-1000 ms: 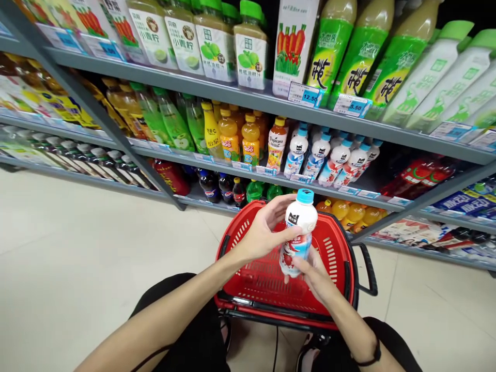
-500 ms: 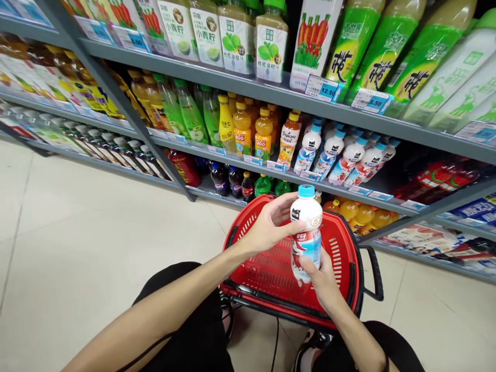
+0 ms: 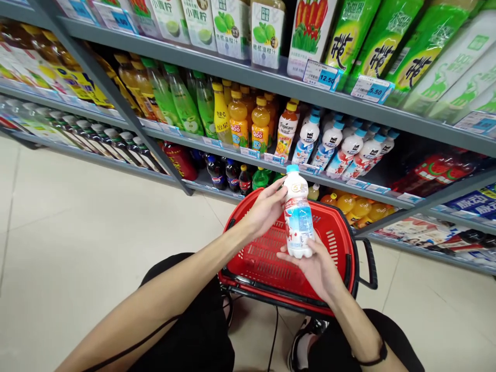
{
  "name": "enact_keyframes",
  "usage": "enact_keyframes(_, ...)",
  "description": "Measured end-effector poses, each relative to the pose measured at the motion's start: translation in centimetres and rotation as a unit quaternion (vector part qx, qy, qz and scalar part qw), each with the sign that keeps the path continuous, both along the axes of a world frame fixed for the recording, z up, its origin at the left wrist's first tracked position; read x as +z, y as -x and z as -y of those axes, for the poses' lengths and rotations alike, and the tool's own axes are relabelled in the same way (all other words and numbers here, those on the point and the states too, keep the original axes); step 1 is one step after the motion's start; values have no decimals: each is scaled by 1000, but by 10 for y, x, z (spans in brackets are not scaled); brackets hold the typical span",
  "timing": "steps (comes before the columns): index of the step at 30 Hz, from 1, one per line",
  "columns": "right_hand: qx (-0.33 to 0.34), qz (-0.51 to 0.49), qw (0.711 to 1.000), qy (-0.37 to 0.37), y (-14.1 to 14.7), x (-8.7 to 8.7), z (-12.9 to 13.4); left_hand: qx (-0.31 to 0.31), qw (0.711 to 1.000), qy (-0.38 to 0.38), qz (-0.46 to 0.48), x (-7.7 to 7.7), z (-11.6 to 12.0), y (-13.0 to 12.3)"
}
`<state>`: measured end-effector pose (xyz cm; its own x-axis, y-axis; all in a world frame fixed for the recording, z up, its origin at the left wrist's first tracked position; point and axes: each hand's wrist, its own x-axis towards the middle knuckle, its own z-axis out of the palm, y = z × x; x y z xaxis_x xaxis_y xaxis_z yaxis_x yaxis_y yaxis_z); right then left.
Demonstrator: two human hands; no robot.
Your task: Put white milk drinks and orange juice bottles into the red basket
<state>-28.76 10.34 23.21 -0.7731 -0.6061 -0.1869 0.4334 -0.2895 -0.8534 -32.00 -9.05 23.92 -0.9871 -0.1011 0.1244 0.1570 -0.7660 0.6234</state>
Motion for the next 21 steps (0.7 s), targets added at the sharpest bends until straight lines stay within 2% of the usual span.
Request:
enact_keyframes(6,-59,-96,992,-54,-15,-10,1,-71,997,-3,-28,13,3,-4)
enact_keyframes(10,-76,-141,983,-94,-17,-19,-2,-92,995,-2,-43,17,3,-7)
enact_keyframes(16,-59,-110,988,-88,-13,-20,-4,-61,998,16,-28,16,0,-6)
enact_keyframes(21,-71,-100,989,-81,-12,-19,0,-46,999,23,-16,11,2,-4)
